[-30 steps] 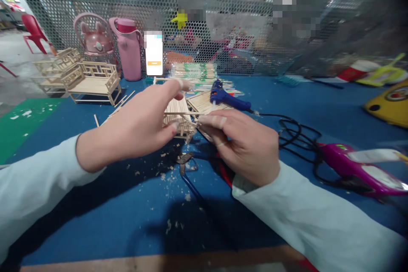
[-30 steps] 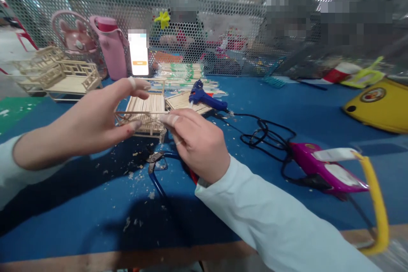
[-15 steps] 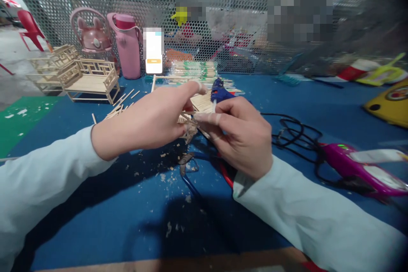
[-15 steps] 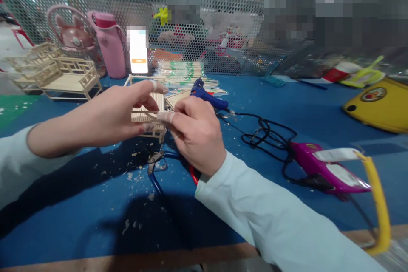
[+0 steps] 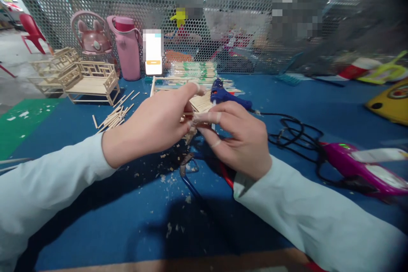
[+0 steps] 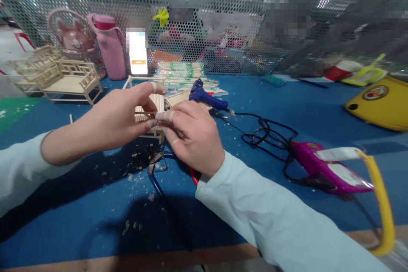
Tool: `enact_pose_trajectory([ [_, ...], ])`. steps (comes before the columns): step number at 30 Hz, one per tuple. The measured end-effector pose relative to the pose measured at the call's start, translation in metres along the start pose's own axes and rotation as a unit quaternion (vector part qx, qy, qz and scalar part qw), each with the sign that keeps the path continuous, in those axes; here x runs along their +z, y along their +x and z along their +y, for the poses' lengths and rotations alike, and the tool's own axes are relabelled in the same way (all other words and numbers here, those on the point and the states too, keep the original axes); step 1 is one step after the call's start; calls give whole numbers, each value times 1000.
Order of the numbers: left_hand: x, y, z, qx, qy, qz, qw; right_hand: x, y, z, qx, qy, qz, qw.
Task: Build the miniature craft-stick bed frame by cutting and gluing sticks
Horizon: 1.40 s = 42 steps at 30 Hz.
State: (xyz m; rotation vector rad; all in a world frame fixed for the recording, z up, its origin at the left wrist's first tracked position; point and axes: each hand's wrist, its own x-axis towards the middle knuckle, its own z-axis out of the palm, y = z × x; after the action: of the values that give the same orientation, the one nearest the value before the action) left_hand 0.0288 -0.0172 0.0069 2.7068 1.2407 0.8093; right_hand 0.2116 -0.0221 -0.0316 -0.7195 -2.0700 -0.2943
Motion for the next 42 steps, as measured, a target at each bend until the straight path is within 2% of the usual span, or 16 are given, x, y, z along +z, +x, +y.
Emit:
enact_pose_trajectory([
  [5, 0, 0, 2, -9, 10, -2, 1000, 0, -3, -5, 47, 109, 44, 992],
  [9, 0, 0, 1, -15, 11, -6, 1000, 1, -2, -6, 79, 64, 42, 994],
  [17, 0, 0, 0, -15, 12, -3, 1000, 0, -2, 1, -14, -35, 20, 999],
  [25, -1, 0, 1, -4, 3, -2, 1000, 0, -7, 4, -69, -76, 37, 994],
  [28, -1, 0, -1, 9, 18, 0, 1000, 0, -7, 3, -67, -81, 33, 994],
  [31, -1, 1, -2, 28, 56, -7, 998, 0, -6, 1, -37, -65, 22, 997],
  [35, -1, 3, 0, 11, 83, -16, 996, 1, -5, -1, -9, -39, 38, 998],
  [42, -1, 7, 0, 3, 77, -28, 997, 3, -7, 0, -32, -53, 32, 998],
])
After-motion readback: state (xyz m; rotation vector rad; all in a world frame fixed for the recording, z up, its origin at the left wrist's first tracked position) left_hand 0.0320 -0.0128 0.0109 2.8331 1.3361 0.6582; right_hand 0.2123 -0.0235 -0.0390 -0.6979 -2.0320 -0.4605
